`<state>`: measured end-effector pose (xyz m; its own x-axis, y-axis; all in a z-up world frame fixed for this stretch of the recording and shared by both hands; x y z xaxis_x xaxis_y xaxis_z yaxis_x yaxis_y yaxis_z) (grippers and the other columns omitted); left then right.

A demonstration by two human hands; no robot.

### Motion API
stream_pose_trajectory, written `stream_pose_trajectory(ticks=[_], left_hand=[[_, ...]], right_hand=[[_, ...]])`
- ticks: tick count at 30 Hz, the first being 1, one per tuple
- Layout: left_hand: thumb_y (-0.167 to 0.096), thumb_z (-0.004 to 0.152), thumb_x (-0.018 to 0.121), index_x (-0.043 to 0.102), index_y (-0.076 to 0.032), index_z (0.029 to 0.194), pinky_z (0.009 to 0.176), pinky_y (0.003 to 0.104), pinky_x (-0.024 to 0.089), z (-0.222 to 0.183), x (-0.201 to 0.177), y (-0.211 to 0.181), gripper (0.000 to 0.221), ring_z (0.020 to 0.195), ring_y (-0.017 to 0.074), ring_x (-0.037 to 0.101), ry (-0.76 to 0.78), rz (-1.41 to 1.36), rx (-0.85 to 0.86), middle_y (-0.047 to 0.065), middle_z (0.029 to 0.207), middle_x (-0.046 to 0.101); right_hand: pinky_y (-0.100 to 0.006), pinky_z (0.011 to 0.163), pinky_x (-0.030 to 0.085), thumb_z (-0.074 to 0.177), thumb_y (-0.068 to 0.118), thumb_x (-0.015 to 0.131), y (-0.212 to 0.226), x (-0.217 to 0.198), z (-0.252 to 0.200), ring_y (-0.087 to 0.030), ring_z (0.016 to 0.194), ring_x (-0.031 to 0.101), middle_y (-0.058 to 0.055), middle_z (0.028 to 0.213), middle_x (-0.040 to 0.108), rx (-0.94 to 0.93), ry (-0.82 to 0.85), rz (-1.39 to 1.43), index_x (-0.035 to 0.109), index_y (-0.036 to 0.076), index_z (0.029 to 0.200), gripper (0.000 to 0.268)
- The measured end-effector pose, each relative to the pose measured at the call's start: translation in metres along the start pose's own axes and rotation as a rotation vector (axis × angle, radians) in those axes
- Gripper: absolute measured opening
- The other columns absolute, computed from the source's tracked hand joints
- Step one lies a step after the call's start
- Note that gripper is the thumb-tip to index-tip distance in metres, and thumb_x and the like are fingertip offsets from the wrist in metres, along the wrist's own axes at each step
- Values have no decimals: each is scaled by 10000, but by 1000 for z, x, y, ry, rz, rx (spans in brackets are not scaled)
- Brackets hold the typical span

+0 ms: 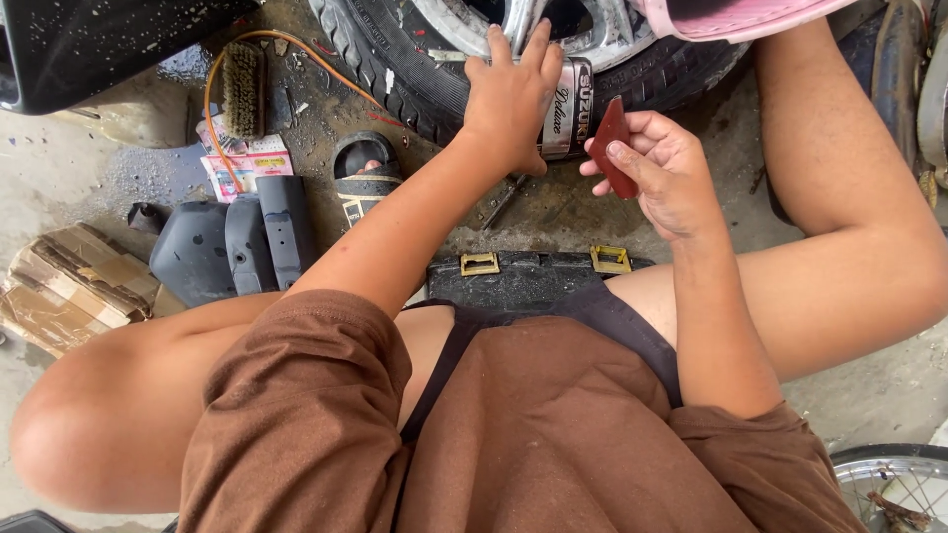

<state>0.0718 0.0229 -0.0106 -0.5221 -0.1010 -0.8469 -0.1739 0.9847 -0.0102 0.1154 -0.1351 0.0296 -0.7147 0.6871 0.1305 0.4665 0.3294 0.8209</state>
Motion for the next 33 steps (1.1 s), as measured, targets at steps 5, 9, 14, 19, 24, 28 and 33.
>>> stream_pose_trajectory(ticks=[5,9,14,19,24,28,33], left_hand=[[-942,505,801,211,-168,1622,861,548,529,1,3,0,1482,1400,543,315,-35,3,-8,62,1676,154],[-931,511,807,223,-164,1614,867,558,532,1,2,-1,1465,1395,543,322,-54,1,-12,62,1666,166],[-936,466,815,259,-150,1591,847,538,535,3,4,0,1481,1384,527,347,-92,8,-23,49,1661,198],[-901,437,834,308,-152,1564,854,570,532,3,4,-1,1452,1359,530,358,-140,1,-20,45,1644,222],[-914,459,821,299,-155,1569,874,578,535,3,3,-1,1443,1361,515,356,-136,4,-16,50,1640,234],[-918,472,813,295,-160,1579,853,562,541,3,3,-1,1439,1359,516,358,-140,7,-15,54,1639,226],[-923,440,822,296,-158,1577,841,551,545,2,1,0,1468,1352,514,363,-131,7,-17,51,1635,226]], right_hand=[[-314,738,675,950,105,725,-7,-6,3,-232,1013,759,-106,1162,688,18,-3,74,606,54,1184,268],[-359,808,680,982,152,695,-7,-5,4,-283,1087,753,-108,1165,694,33,44,156,610,28,1233,292],[-367,783,683,1014,186,665,-7,-8,6,-302,1079,756,-105,1162,686,58,25,184,615,43,1249,280],[-326,760,651,1033,246,634,-9,-11,7,-278,1101,739,-128,1238,678,54,28,278,597,50,1240,288],[-357,802,641,1003,161,657,-11,-13,8,-314,1140,722,-138,1265,687,86,44,377,615,25,1268,300],[-371,825,651,973,110,650,-7,-10,7,-312,1152,721,-135,1266,703,86,73,393,632,-8,1290,338],[-447,943,663,947,64,679,-7,-10,7,-305,1189,711,-120,1198,685,54,93,327,613,20,1263,326]])
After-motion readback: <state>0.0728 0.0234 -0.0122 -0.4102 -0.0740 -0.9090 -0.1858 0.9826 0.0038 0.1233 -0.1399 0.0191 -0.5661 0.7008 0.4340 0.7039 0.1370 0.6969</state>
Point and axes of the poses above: each hand's wrist, its own z-axis towards the middle knuckle, its own x-axis out of the palm, y = z × x, the point moved 8 cm from there along z, towards the middle knuckle
